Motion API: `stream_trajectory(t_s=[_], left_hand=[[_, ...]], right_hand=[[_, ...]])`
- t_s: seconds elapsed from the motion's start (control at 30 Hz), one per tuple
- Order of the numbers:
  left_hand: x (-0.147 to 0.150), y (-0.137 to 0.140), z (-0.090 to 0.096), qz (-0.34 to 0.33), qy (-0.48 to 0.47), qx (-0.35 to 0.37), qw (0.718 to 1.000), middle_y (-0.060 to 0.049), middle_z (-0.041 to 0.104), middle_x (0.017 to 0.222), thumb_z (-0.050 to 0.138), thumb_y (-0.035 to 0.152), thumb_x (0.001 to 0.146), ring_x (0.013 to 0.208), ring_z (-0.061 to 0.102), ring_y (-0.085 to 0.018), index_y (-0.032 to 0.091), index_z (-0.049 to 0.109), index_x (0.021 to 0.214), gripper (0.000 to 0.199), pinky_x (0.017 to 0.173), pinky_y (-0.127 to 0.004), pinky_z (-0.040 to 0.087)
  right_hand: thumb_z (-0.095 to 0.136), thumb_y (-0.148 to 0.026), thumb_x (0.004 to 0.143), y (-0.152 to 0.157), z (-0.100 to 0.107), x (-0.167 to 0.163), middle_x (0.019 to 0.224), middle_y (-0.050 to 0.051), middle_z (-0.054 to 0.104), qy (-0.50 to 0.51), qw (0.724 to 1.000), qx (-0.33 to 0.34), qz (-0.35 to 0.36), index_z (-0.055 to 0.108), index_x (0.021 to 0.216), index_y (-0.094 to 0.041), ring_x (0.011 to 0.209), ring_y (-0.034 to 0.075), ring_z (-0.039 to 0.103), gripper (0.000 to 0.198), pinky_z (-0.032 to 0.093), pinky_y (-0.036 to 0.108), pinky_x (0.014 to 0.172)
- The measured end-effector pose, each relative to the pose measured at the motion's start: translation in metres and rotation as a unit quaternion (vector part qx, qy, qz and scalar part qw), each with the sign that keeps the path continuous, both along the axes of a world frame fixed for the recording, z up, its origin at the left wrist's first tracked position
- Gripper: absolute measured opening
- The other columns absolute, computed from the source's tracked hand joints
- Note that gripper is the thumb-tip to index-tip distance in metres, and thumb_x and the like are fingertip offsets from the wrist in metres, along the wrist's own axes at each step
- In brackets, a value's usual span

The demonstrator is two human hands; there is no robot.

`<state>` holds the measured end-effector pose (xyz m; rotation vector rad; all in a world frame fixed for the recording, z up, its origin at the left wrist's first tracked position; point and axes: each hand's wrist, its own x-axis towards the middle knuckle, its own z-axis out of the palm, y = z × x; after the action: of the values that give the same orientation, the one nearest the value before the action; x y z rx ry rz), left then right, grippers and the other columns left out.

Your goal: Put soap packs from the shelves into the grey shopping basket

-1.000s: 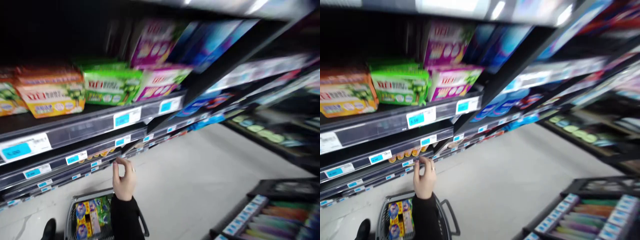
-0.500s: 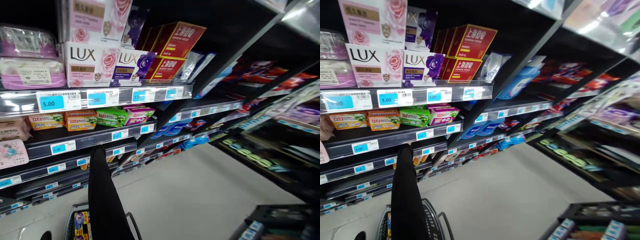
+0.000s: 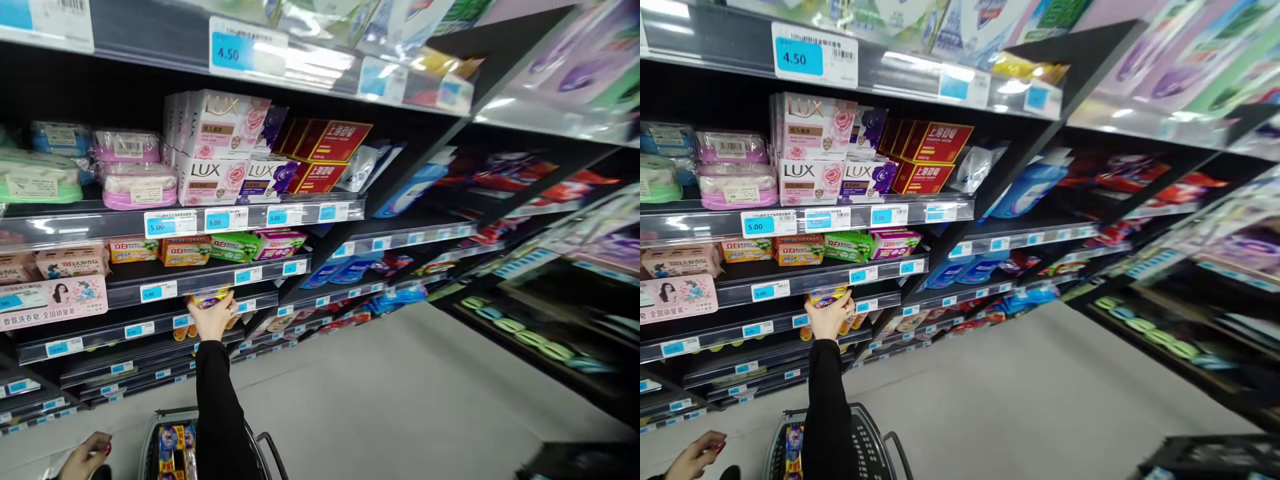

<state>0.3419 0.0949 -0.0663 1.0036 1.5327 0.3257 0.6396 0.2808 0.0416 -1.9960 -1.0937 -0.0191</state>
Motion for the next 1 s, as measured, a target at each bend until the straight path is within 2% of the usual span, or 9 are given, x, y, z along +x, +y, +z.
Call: stream_trajectory(t_s=[0.1,0.23,0.37,0.53,0.63,0.73,0.83,0.93,1.0], left_hand=[[0.021,0.017,-0.013,-0.024,-0.014,0.020,0.999,-0.011,0.067,0.105,0.065,0.067,0.050,0.099,0.059,-0.034,0.023,0.063,0.093,0.061,0.085,-0.049,0.047],[0.044,0.028,-0.007,-0.068,-0.050,0.059,0.995,-0.011,0.068,0.096,0.061,0.067,0.048,0.098,0.060,-0.034,0.023,0.064,0.087,0.058,0.083,-0.045,0.047],[0.055,0.040,0.022,-0.111,-0.085,0.117,0.983,-0.013,0.071,0.095,0.065,0.058,0.054,0.101,0.063,-0.033,0.021,0.064,0.084,0.048,0.089,-0.042,0.046],[0.066,0.063,0.072,-0.138,-0.100,0.196,0.966,-0.013,0.071,0.110,0.061,0.047,0.070,0.102,0.064,-0.028,0.019,0.065,0.099,0.040,0.092,-0.040,0.046],[0.076,0.068,0.100,-0.137,-0.097,0.241,0.956,-0.013,0.062,0.128,0.062,0.039,0.074,0.113,0.059,-0.026,0.021,0.056,0.120,0.050,0.096,-0.039,0.046],[0.091,0.063,0.126,-0.119,-0.088,0.332,0.932,-0.016,0.036,0.152,0.069,0.032,0.070,0.135,0.041,-0.028,0.020,0.030,0.143,0.084,0.105,-0.042,0.042],[0.103,0.052,0.148,-0.110,-0.081,0.426,0.894,-0.018,0.027,0.156,0.074,0.025,0.064,0.142,0.032,-0.033,0.020,0.015,0.149,0.104,0.111,-0.047,0.037],[0.097,0.038,0.161,-0.118,-0.098,0.461,0.874,-0.014,0.043,0.146,0.072,0.015,0.058,0.138,0.039,-0.035,0.023,0.033,0.142,0.093,0.114,-0.047,0.033],[0.083,0.028,0.165,-0.098,-0.168,0.408,0.892,-0.012,0.053,0.135,0.073,0.017,0.057,0.125,0.051,-0.035,0.023,0.048,0.127,0.075,0.106,-0.046,0.042]], right_hand=[[0.075,-0.044,0.060,0.007,0.006,-0.001,0.122,0.029,0.044,0.000,1.000,0.003,0.009,0.027,0.139,0.004,0.119,0.042,0.039,0.104,0.032,0.047,0.103],[0.077,-0.042,0.056,0.019,0.012,0.001,0.117,0.027,0.050,-0.008,1.000,-0.007,0.013,0.038,0.130,0.001,0.116,0.042,0.040,0.095,0.028,0.050,0.104],[0.078,-0.042,0.054,0.027,0.015,0.005,0.113,0.026,0.052,-0.006,1.000,-0.014,0.020,0.039,0.129,0.002,0.112,0.043,0.042,0.095,0.028,0.050,0.103],[0.076,-0.044,0.057,0.015,0.023,0.008,0.118,0.026,0.049,0.021,1.000,-0.009,0.018,0.034,0.135,0.002,0.116,0.041,0.041,0.100,0.029,0.049,0.105],[0.075,-0.045,0.060,-0.020,0.027,0.002,0.124,0.027,0.043,0.046,0.999,-0.010,0.014,0.028,0.142,0.004,0.122,0.041,0.038,0.107,0.031,0.047,0.106],[0.075,-0.046,0.059,-0.074,0.032,-0.019,0.126,0.025,0.041,0.072,0.996,0.000,0.052,0.024,0.147,-0.001,0.125,0.041,0.038,0.111,0.033,0.048,0.107],[0.077,-0.046,0.056,-0.131,0.043,-0.050,0.124,0.020,0.043,0.123,0.986,-0.020,0.107,0.028,0.148,-0.009,0.124,0.041,0.041,0.111,0.038,0.050,0.104],[0.079,-0.048,0.056,-0.180,0.060,-0.068,0.121,0.020,0.047,0.165,0.975,-0.065,0.132,0.037,0.145,-0.011,0.122,0.044,0.041,0.105,0.040,0.056,0.102],[0.071,-0.054,0.070,-0.206,0.073,-0.065,0.120,0.018,0.049,0.200,0.957,-0.074,0.196,0.040,0.145,-0.017,0.119,0.040,0.047,0.089,0.044,0.056,0.099]])
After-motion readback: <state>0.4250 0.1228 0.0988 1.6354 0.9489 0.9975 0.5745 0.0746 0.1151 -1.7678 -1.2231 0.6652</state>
